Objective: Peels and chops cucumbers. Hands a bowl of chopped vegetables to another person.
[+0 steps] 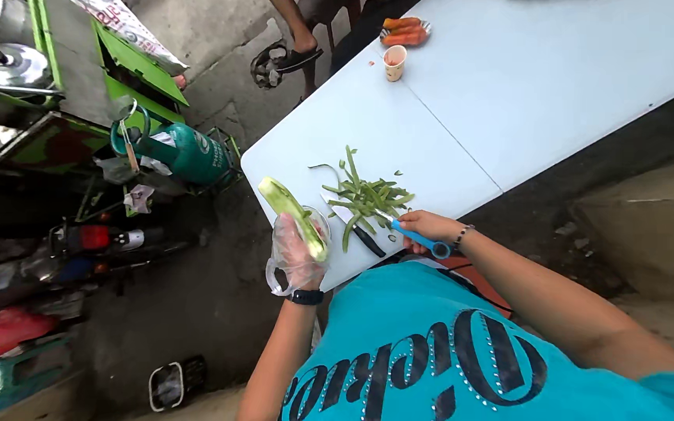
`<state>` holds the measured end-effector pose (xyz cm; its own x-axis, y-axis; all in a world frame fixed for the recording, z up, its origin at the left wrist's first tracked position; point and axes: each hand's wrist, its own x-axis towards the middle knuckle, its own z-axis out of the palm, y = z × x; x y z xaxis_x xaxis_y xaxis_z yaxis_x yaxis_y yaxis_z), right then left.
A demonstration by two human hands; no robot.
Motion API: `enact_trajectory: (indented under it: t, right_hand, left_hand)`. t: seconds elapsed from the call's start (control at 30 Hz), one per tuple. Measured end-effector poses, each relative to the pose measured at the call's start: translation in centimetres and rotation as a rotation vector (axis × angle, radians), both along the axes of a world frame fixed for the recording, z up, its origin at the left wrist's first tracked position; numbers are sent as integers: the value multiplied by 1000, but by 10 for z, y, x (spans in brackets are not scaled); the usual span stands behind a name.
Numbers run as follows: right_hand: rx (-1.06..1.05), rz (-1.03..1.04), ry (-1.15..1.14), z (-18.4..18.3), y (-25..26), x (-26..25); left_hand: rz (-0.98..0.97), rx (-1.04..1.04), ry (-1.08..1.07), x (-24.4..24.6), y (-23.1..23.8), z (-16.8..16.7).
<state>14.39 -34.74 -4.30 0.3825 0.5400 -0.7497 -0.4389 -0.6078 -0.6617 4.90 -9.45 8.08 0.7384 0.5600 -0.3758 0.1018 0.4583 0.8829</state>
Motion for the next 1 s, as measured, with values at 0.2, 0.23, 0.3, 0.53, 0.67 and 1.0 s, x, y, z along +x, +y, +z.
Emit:
enact_trajectory:
  t: [0.2,0.23,0.3,0.53,0.67,1.0]
  right_hand:
    - [-230,141,-193,-10,-1,0]
    - [-220,115,-244,-12,-3,1]
    - [-86,29,-293,-3,-5,3]
    - [410,-255,-479,79,5,-36]
    - [534,-203,-755,89,17,-56]
    - [627,-142,-974,92,23,-61]
  left_hand:
    - [-17,-32,32,-5,-2,2]
    - [-26,-37,38,-3,-2,3]
    - [-29,-80,44,-1,-3,4]
    - [-90,-136,-34,2,-2,1]
    - [-51,-23,-3,7,-13,7]
    - [-85,-44,-66,10,-17,13]
